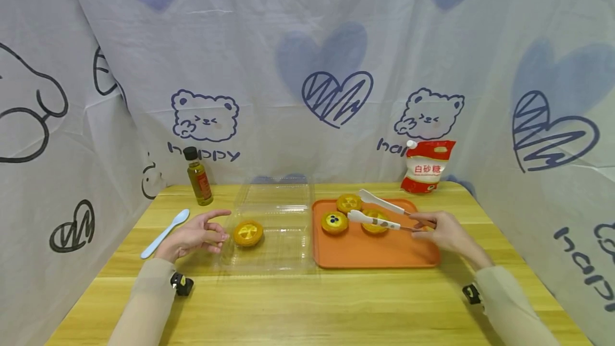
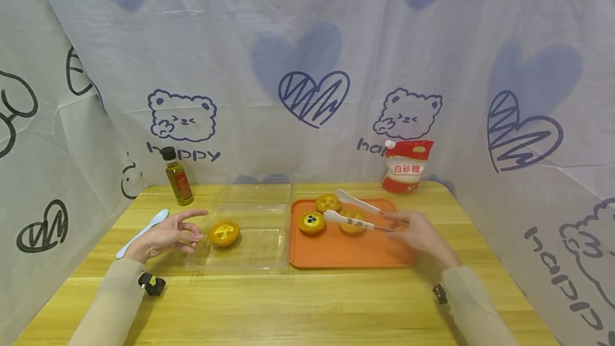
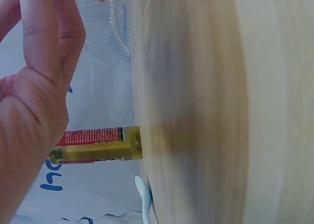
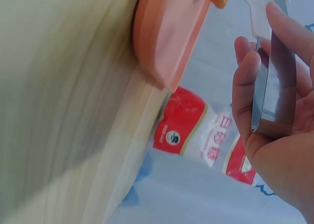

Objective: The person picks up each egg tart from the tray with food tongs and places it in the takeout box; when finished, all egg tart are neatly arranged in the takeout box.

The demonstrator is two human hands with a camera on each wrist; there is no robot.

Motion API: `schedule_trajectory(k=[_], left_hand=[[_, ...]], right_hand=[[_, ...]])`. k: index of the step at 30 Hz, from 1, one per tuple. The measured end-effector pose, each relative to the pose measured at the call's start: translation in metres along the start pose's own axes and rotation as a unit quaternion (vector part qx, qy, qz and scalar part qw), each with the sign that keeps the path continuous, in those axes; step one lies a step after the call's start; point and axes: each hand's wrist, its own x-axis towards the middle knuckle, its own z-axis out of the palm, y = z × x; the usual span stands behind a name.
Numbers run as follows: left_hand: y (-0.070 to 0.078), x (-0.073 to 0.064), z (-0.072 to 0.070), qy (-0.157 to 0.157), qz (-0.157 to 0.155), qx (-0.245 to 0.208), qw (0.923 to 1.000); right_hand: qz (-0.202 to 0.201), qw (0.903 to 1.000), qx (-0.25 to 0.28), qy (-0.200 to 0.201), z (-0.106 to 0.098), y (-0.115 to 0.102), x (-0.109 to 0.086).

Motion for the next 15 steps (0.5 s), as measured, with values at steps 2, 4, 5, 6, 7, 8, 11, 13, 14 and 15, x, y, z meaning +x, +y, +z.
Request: schedule_trajectory(k=[2,4,5,6,7,8,11,13,14,15], left_hand=[[0.0,0.0,0.0,-0.001,0.001,0.0,1.0],[0.0,0.0,0.0,-0.002,0.003,0.001,1.0],[0.0,-0.001,0.0,-0.003,0.003,0.001,1.0],[0.0,-0.001,0.0,-0.003,0.004,0.001,1.0],[0.001,-0.001,0.0,-0.002,0.004,0.001,1.0],[0.001,-0.001,0.0,-0.002,0.003,0.001,1.0],[0.0,0.0,-0.001,-0.001,0.003,0.001,1.0],[0.0,0.0,-0.001,-0.001,0.003,0.001,1.0],[0.0,0.0,-0.001,-0.001,0.004,0.001,1.0],[-0.001,0.0,-0.001,-0.002,0.004,0.0,1.0]], right_hand=[[0.006,1.0,-0.001,-0.003,-0.003,0.002,-0.002],[0.015,0.9999,0.001,-0.006,-0.004,0.004,-0.004],[0.016,0.9998,0.003,-0.007,-0.005,0.004,-0.004],[0.018,0.9998,0.005,-0.009,-0.006,0.005,-0.005],[0.018,0.9997,0.008,-0.01,-0.006,0.005,-0.006],[0.018,0.9997,0.013,-0.012,-0.007,0.006,-0.006],[0.021,0.9994,0.019,-0.017,-0.008,0.007,-0.008],[0.024,0.9991,0.025,-0.024,-0.009,0.009,-0.009],[0.026,0.999,0.026,-0.026,-0.009,0.01,-0.01],[0.026,0.999,0.024,-0.028,-0.01,0.012,-0.01]])
